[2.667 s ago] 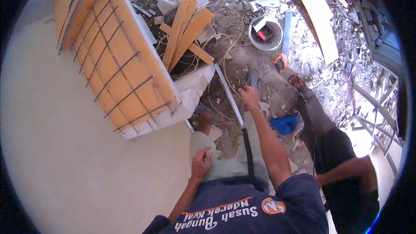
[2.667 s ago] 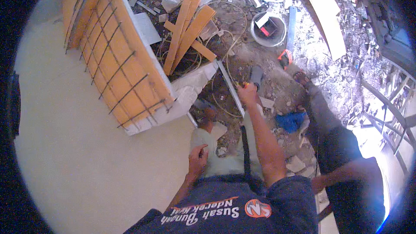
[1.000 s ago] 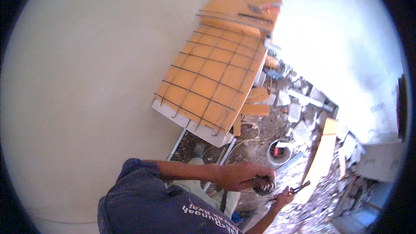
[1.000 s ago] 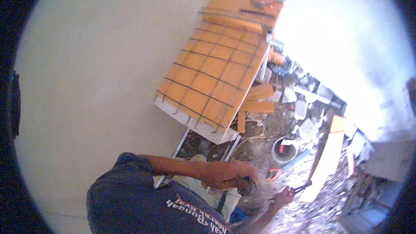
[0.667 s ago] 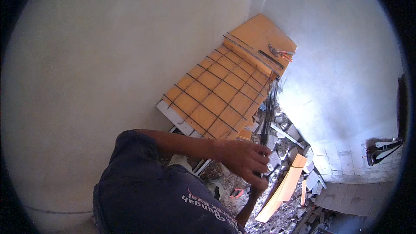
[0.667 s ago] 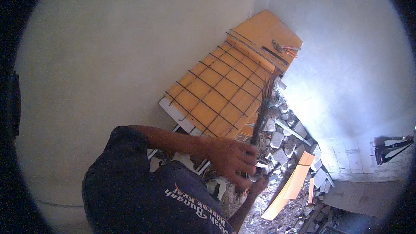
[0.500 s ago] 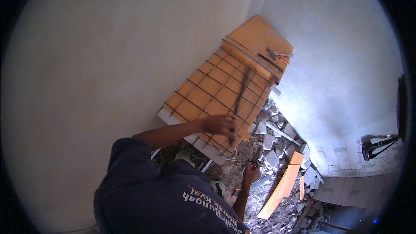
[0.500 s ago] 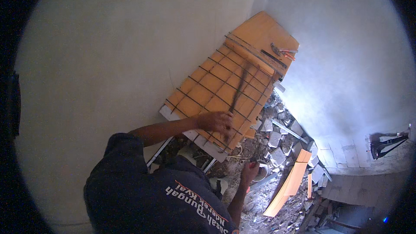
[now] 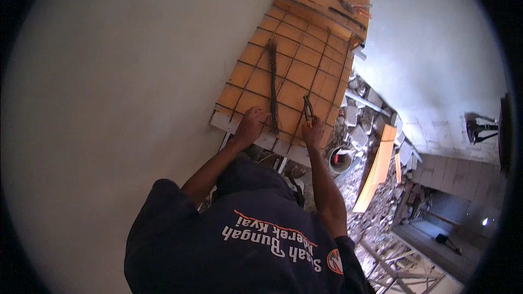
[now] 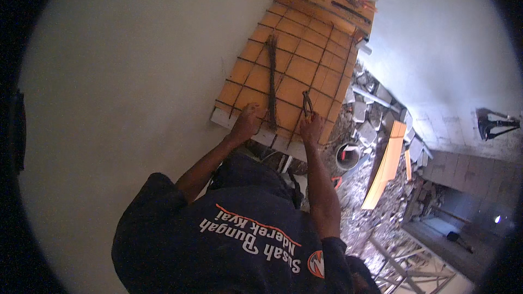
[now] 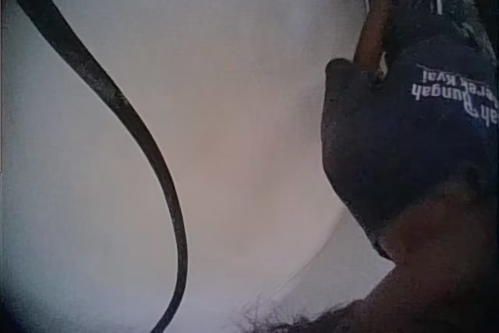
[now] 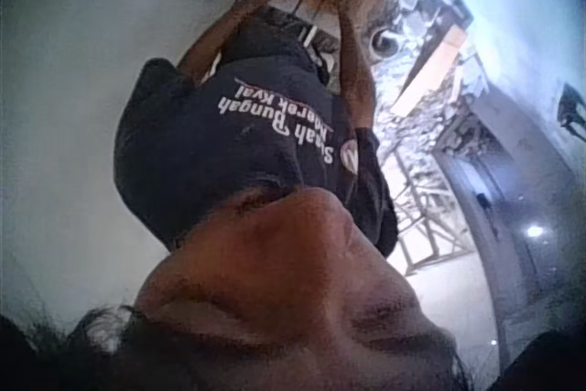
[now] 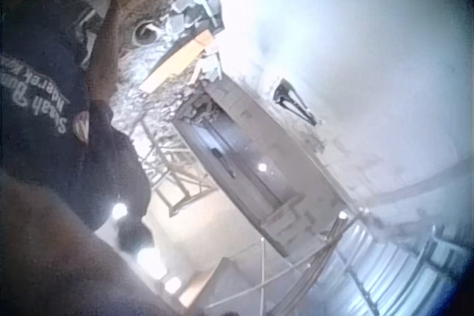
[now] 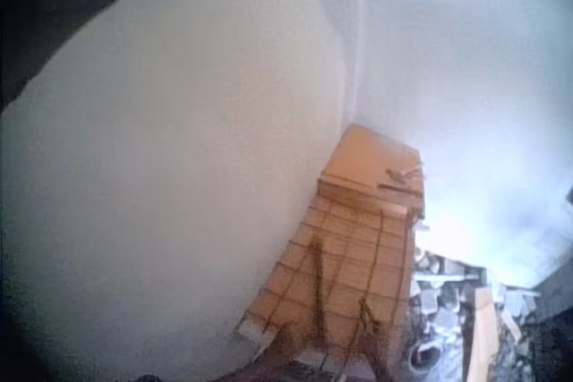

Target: The person uses pliers to cut and tie wire mesh to a wooden board mounted on a wall. Another person is present in the background, also working on the wall with a hammer.

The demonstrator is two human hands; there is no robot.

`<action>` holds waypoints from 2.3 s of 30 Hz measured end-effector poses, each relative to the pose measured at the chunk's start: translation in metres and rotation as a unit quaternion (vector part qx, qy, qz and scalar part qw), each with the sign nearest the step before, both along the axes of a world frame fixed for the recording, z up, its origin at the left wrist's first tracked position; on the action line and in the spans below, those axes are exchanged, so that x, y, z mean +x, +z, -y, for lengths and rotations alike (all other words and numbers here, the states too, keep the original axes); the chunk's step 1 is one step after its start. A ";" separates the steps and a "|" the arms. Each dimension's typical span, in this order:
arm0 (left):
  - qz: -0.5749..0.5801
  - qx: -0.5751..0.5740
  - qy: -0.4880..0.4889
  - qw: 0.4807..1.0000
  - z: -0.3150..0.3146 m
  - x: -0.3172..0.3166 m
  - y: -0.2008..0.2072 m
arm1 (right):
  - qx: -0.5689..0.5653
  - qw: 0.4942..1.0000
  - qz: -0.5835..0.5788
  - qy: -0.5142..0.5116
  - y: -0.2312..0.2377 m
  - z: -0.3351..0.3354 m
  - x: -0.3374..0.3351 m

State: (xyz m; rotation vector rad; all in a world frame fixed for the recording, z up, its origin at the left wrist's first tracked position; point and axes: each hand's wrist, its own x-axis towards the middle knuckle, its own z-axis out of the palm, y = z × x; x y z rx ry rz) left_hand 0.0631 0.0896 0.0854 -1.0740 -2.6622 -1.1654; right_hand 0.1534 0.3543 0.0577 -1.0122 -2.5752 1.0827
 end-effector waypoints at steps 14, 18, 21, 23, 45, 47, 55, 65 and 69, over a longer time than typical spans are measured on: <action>0.302 -0.015 0.074 0.950 -0.018 -0.040 -0.037 | -0.009 0.998 -0.062 0.018 0.004 0.057 0.015; 0.552 -0.076 0.058 0.828 -0.050 -0.045 0.006 | -0.086 0.992 -0.052 0.074 0.022 0.081 0.028; 0.538 -0.049 0.030 0.841 -0.057 -0.037 0.003 | -0.065 0.991 -0.076 0.084 0.004 0.091 0.026; 0.489 -0.047 0.029 0.871 -0.044 -0.035 -0.042 | -0.090 0.988 -0.106 0.063 0.017 0.111 0.016; 0.572 0.143 0.126 0.798 -0.042 -0.036 -0.046 | -0.075 0.967 0.088 0.226 0.138 0.089 0.122; 0.568 0.132 0.126 0.803 -0.039 -0.040 -0.059 | -0.089 0.960 0.120 0.239 0.142 0.078 0.164; 0.529 0.019 0.134 0.838 -0.039 -0.043 -0.068 | -0.298 0.940 -0.070 -0.148 0.309 0.029 0.419; 0.070 -0.057 0.057 0.994 -0.064 -0.007 0.060 | -0.274 0.838 -0.438 -0.176 0.334 0.054 0.369; 0.159 0.041 -0.040 0.986 -0.083 -0.007 0.128 | -0.375 0.826 -0.408 -0.106 0.259 0.061 0.269</action>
